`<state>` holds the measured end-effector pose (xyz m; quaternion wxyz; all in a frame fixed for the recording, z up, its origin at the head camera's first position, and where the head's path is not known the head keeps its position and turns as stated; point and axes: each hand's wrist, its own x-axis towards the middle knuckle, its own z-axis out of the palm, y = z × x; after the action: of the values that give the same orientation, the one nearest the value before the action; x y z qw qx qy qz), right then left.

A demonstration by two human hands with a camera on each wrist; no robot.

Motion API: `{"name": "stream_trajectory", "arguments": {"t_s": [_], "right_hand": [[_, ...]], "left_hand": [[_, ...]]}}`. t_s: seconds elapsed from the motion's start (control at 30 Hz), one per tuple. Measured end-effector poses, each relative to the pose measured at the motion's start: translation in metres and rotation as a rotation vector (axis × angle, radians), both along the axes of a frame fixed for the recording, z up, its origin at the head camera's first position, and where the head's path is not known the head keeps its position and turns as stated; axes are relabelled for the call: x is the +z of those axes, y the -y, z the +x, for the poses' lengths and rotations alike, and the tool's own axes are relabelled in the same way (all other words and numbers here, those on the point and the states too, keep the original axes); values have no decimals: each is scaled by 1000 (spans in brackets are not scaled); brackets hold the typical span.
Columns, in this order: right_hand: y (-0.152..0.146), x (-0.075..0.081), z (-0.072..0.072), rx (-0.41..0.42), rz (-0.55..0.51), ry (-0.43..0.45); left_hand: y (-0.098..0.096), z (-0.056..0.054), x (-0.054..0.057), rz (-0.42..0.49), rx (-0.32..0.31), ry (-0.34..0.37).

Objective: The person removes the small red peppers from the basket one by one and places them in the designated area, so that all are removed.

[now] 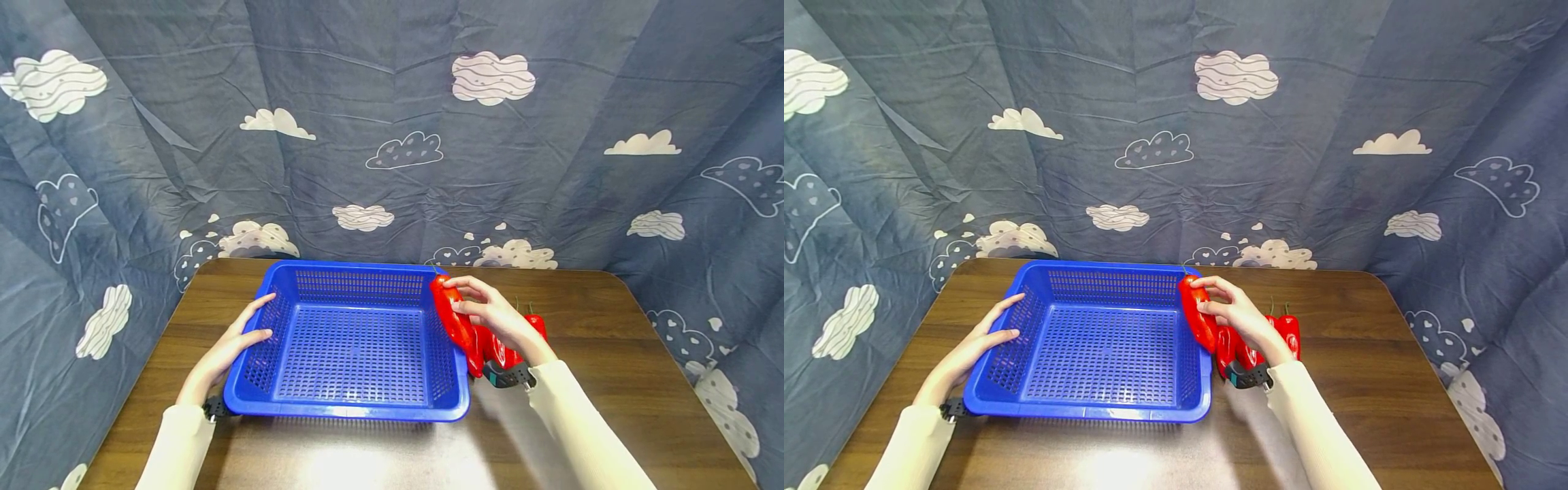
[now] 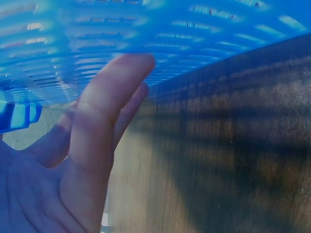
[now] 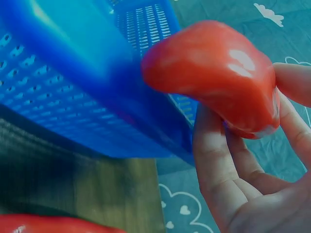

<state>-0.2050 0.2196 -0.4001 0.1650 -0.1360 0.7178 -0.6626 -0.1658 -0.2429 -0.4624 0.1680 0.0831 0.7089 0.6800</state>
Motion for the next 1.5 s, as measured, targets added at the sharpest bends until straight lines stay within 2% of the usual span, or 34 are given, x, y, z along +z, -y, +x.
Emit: {"name": "stream_trajectory", "arguments": {"t_s": [0.5,0.8,1.5], "right_hand": [[-30,-6,5,-64,-13,-7],[-48,-9,9,-103,29,-24],[-87,-20,19,-136,8,-41]], "left_hand": [[-1,0,1,10,5,10],[1,0,0,18,-4,9],[0,0,0,31,-9,16]]}}
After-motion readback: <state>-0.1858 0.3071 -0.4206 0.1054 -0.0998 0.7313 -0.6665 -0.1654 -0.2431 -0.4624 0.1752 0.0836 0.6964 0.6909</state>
